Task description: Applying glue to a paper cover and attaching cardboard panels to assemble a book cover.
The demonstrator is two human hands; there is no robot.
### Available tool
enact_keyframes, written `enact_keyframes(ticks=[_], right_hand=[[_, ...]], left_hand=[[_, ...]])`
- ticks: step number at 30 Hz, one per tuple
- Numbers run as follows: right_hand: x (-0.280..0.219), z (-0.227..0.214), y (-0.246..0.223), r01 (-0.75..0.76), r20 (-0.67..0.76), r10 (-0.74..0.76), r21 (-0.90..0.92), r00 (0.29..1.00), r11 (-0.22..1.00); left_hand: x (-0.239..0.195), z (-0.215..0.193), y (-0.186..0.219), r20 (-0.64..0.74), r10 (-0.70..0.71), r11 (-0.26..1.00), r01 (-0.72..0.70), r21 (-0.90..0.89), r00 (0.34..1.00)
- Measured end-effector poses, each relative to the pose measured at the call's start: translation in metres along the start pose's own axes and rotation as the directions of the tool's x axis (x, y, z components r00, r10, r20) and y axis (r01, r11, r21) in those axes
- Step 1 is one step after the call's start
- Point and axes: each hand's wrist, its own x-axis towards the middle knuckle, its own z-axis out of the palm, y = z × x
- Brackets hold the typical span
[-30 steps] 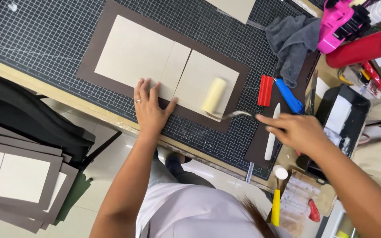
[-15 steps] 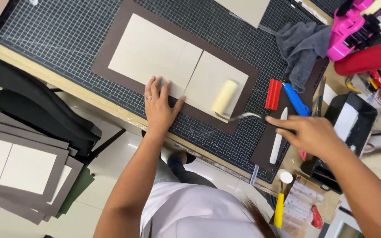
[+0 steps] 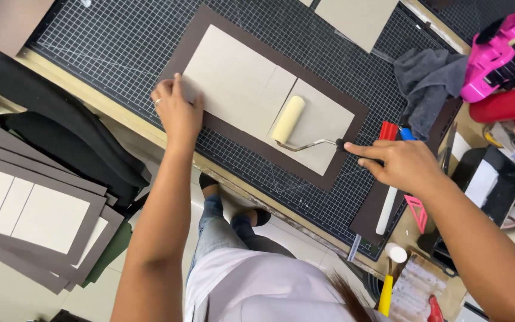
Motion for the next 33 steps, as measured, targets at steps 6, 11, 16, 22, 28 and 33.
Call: enact_keyframes(ticks=[6, 11, 16, 22, 28, 33], right_hand=[[0.006, 0.0, -0.002, 0.013, -0.013, -0.013, -0.007, 1.0, 1.0], [0.02, 0.005, -0.021, 0.062, -0.068, -0.065, -0.041, 0.996, 0.997], [0.073, 0.019, -0.078, 0.126, -0.133, -0.109, 0.131, 0.985, 0.983], [0.034, -0.021, -0.07, 0.041, 0.017, -0.043, 0.079, 0.999, 0.996], [0.074, -0.03, -0.102, 0.036, 0.029, -0.04, 0.111, 0.999, 0.993], [0.118, -0.025, -0.135, 0.129, -0.089, -0.112, 0.216, 0.99, 0.968]], left_hand=[[0.015, 0.005, 0.002, 0.107, -0.049, 0.997, 0.056, -0.059, 0.993], [0.019, -0.005, -0.002, 0.143, -0.026, 0.989, 0.046, -0.14, 0.989], [0.011, -0.032, 0.008, 0.1, -0.027, 0.969, 0.051, -0.241, 0.995], [0.009, -0.035, 0.01, 0.079, -0.033, 0.955, 0.055, -0.29, 0.996], [0.011, -0.032, 0.001, 0.059, -0.004, 0.93, 0.025, -0.367, 0.998], [0.011, -0.029, -0.014, 0.059, 0.02, 0.928, 0.004, -0.373, 0.998]])
